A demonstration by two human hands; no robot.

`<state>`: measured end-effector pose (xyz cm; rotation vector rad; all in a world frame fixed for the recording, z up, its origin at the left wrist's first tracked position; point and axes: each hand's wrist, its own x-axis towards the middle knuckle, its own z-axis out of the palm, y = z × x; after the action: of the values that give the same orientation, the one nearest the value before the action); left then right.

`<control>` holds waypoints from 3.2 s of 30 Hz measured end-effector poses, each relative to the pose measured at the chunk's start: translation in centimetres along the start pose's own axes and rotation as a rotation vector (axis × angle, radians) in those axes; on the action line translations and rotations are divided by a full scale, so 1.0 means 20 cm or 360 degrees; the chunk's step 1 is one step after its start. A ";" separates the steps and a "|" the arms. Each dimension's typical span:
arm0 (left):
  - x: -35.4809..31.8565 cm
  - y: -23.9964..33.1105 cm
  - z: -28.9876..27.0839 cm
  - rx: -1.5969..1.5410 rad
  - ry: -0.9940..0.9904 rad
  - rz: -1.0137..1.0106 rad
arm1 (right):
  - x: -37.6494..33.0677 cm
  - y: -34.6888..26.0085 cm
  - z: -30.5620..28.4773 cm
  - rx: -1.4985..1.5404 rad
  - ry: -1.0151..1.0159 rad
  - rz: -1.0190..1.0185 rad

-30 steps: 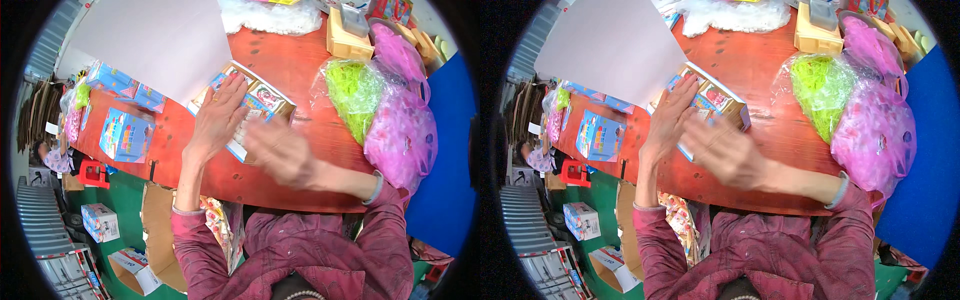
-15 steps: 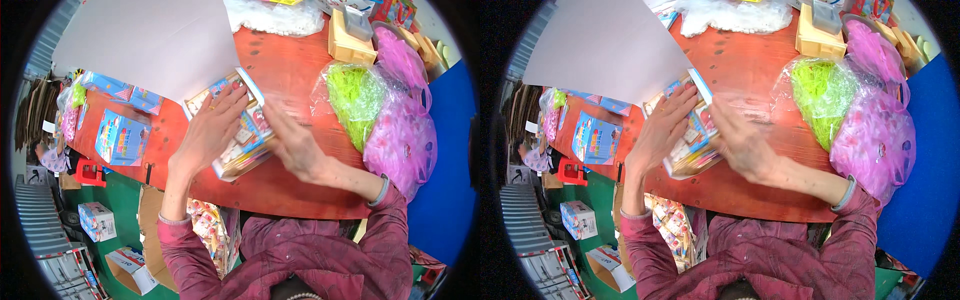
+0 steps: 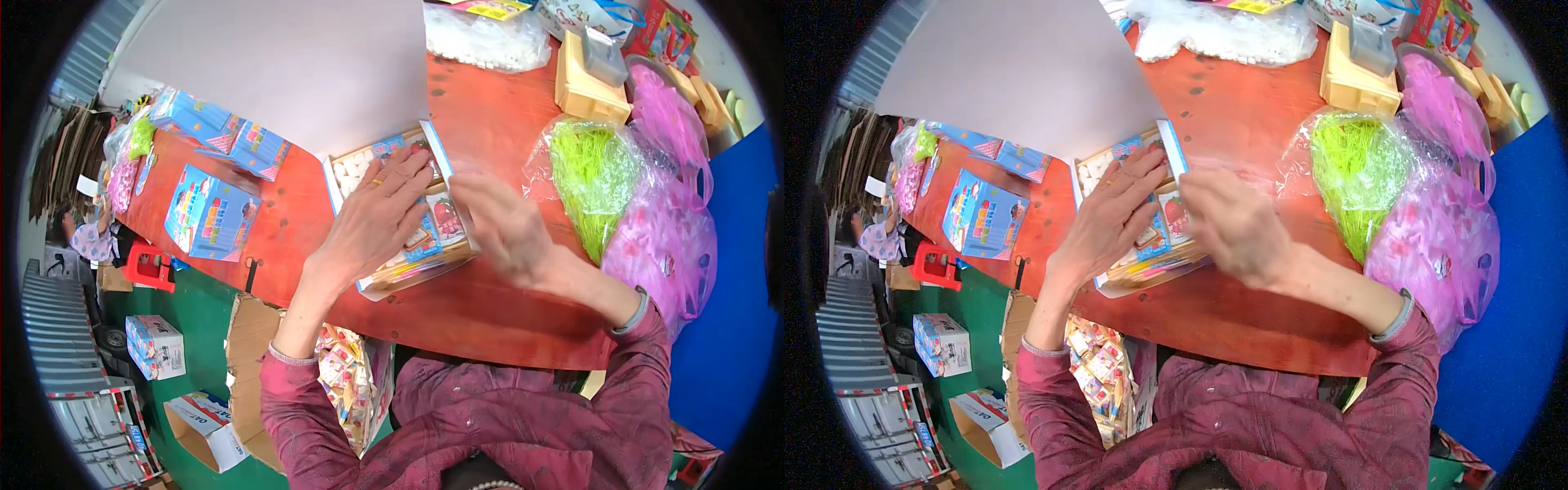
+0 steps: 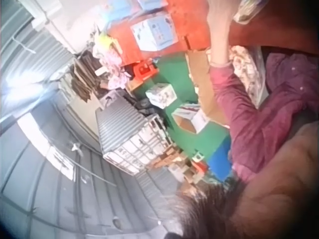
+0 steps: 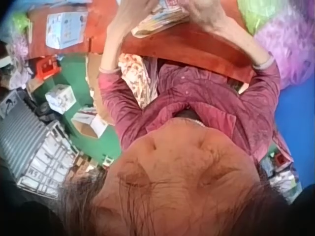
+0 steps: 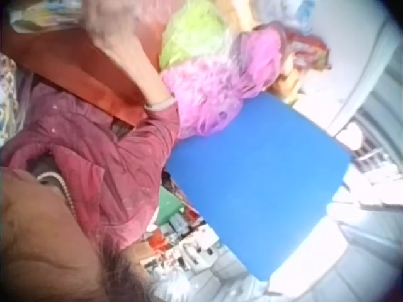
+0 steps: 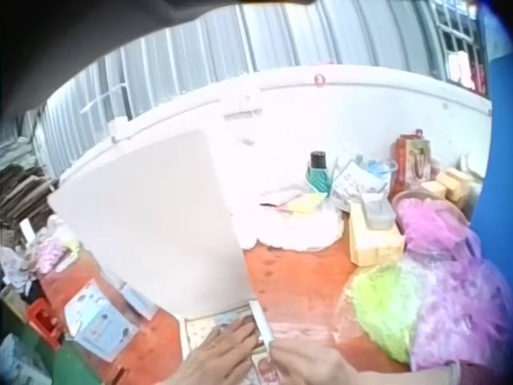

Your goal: Folding cardboard boxes and packing small items into them at a workbench.

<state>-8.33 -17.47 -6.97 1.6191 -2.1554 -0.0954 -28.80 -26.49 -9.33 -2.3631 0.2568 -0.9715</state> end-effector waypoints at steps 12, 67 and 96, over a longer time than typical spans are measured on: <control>-0.17 0.03 -0.03 -0.0270 0.1119 -0.0521 | 0.48 0.43 0.15 0.1259 -0.0163 0.0517; -0.16 -0.19 -0.05 -0.0113 0.0610 -0.1106 | 0.44 0.39 0.08 0.1106 -0.0467 0.0611; -0.27 0.40 0.05 0.0315 -0.0170 -0.0475 | 0.22 0.05 0.04 -0.0700 -0.0758 -0.0091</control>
<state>-14.74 -10.15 -7.01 2.0864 -2.0369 -0.0616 -25.08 -28.57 -7.75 -2.9296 0.2327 -0.3709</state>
